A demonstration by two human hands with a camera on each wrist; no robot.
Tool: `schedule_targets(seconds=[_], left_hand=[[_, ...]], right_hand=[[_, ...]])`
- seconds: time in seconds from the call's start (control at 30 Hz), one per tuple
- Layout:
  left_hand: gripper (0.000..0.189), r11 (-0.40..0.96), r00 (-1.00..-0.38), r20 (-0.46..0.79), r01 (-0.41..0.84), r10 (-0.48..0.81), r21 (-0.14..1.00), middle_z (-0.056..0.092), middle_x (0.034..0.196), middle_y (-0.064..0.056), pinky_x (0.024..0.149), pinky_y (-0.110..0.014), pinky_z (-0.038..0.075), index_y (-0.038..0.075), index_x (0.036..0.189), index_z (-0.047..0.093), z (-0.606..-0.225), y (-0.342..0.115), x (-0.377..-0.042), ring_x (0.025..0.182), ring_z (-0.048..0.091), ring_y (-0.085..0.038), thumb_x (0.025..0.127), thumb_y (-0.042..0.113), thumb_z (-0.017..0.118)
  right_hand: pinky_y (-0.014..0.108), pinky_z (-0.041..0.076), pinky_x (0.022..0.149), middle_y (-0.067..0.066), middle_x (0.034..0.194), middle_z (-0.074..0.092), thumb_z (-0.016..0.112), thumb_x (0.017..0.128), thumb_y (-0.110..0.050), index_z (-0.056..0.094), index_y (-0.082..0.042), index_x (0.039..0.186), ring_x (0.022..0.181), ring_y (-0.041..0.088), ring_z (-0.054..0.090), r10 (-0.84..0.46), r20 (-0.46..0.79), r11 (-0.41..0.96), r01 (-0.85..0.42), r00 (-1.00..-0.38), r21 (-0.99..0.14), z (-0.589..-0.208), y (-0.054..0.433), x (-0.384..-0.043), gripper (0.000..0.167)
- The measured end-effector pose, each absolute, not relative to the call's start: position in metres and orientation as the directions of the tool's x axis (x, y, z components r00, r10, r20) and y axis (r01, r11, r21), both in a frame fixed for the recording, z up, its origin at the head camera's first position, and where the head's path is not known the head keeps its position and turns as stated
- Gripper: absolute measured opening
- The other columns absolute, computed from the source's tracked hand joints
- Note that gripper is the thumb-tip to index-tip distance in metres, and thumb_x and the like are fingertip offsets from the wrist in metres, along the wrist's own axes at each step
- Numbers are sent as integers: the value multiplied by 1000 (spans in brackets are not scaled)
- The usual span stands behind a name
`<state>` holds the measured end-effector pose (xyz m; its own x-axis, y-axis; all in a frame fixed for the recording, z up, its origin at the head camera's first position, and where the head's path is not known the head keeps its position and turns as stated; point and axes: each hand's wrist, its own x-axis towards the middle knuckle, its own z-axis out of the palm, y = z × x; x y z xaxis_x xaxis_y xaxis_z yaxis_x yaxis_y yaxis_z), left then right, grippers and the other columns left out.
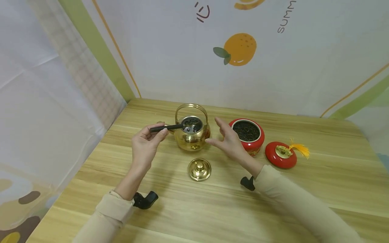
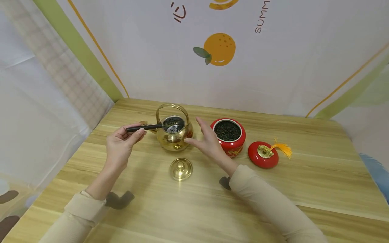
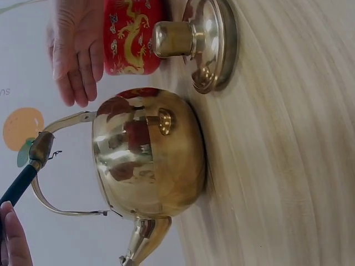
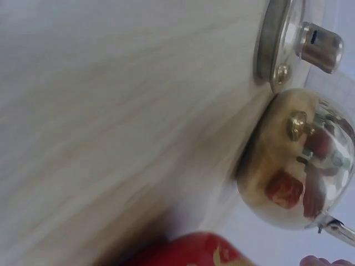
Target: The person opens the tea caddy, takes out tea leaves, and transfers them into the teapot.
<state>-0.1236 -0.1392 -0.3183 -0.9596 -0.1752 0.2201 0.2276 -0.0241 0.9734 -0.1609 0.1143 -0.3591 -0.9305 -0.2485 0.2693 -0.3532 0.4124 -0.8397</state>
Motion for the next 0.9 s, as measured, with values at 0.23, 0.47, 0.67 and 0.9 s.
schedule_targets(seconds=[0.23, 0.47, 0.67, 0.9], left_hand=[[25, 16, -959, 217, 218, -182, 976, 68, 86, 13, 79, -21, 55, -7, 109, 63, -322, -142, -127, 78, 67, -4, 85, 1, 66], [25, 58, -961, 217, 210, -173, 976, 68, 86, 14, 78, -21, 55, -5, 109, 64, -323, -143, -131, 78, 66, -4, 86, 2, 66], [24, 90, -956, 237, 224, -172, 970, 68, 82, 9, 77, -21, 55, -6, 108, 64, -323, -144, -134, 77, 67, -5, 86, 3, 67], [24, 138, -952, 247, 224, -178, 965, 68, 80, 8, 75, -20, 55, -5, 106, 65, -324, -144, -137, 77, 67, -9, 86, 6, 67]], right_hand=[[43, 31, 111, 20, 149, 31, 76, 80, -15, 29, 4, 144, 138, 33, 30, -269, 261, 381, -351, -927, -855, -366, 101, -172, 81], [45, 31, 111, 17, 150, 32, 76, 80, -18, 31, -2, 145, 139, 31, 29, -272, 252, 392, -346, -929, -852, -369, 96, -181, 81], [46, 34, 109, 14, 147, 38, 77, 78, -21, 35, -7, 144, 138, 29, 32, -269, 254, 420, -350, -929, -837, -371, 92, -188, 80], [48, 39, 104, 13, 140, 48, 79, 77, -23, 44, -9, 137, 133, 28, 40, -272, 253, 451, -355, -929, -819, -372, 89, -193, 70]])
